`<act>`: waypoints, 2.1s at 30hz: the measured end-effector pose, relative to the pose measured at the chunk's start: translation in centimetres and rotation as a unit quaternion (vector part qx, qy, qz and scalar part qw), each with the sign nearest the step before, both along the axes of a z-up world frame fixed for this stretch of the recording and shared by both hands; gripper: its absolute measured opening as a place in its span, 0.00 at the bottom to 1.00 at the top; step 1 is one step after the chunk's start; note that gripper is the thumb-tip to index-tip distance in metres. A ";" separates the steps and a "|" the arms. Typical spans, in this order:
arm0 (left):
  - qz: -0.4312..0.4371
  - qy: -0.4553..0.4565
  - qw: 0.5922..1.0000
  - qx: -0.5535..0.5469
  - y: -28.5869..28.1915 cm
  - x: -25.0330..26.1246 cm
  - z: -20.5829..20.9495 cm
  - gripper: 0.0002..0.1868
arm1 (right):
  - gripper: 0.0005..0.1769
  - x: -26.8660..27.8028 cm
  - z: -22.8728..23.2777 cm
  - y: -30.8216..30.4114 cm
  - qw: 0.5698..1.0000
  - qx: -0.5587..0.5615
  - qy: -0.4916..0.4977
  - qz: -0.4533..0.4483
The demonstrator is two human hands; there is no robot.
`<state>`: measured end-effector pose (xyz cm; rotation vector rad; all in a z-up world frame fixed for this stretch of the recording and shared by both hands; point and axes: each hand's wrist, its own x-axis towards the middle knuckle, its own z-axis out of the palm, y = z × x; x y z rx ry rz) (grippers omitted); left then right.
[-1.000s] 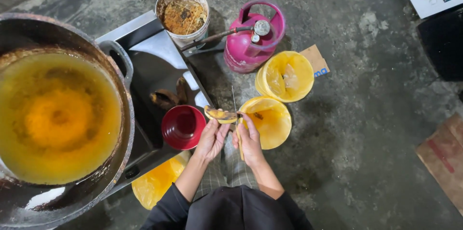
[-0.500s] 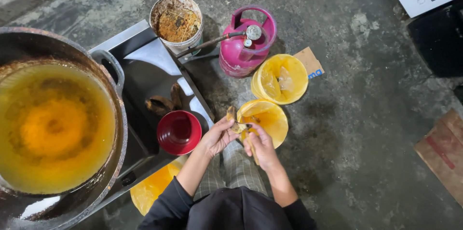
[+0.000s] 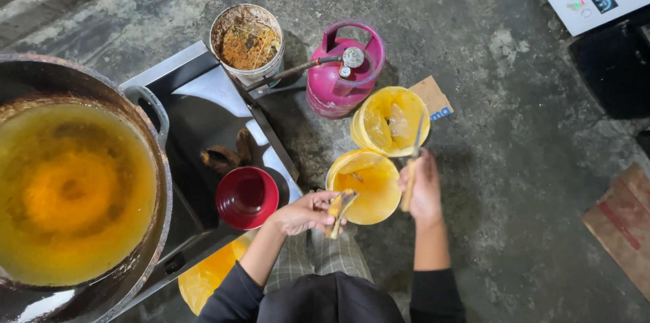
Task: The person peels several bananas using a knife, removes the peels, and places the peeled bananas into a blue bowl. The person also cuts the bananas into smaller pieces and discards the peels into a yellow bucket.
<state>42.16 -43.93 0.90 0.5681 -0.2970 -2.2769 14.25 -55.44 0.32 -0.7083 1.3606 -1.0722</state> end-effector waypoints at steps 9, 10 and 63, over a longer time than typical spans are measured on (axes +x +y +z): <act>0.062 -0.068 0.995 0.034 -1.6 -1.6 -2.4 0.30 | 0.28 -6.4 -7.8 -12.0 0.968 0.067 0.235 0.052; 0.066 -0.069 0.995 0.034 -2.0 -1.9 -2.3 0.30 | 0.28 -7.3 -9.9 -13.1 0.968 0.067 0.234 0.056; 0.182 0.017 0.971 0.154 -6.8 -5.2 0.0 0.30 | 0.25 -1.2 3.1 1.1 0.960 -0.193 0.114 0.169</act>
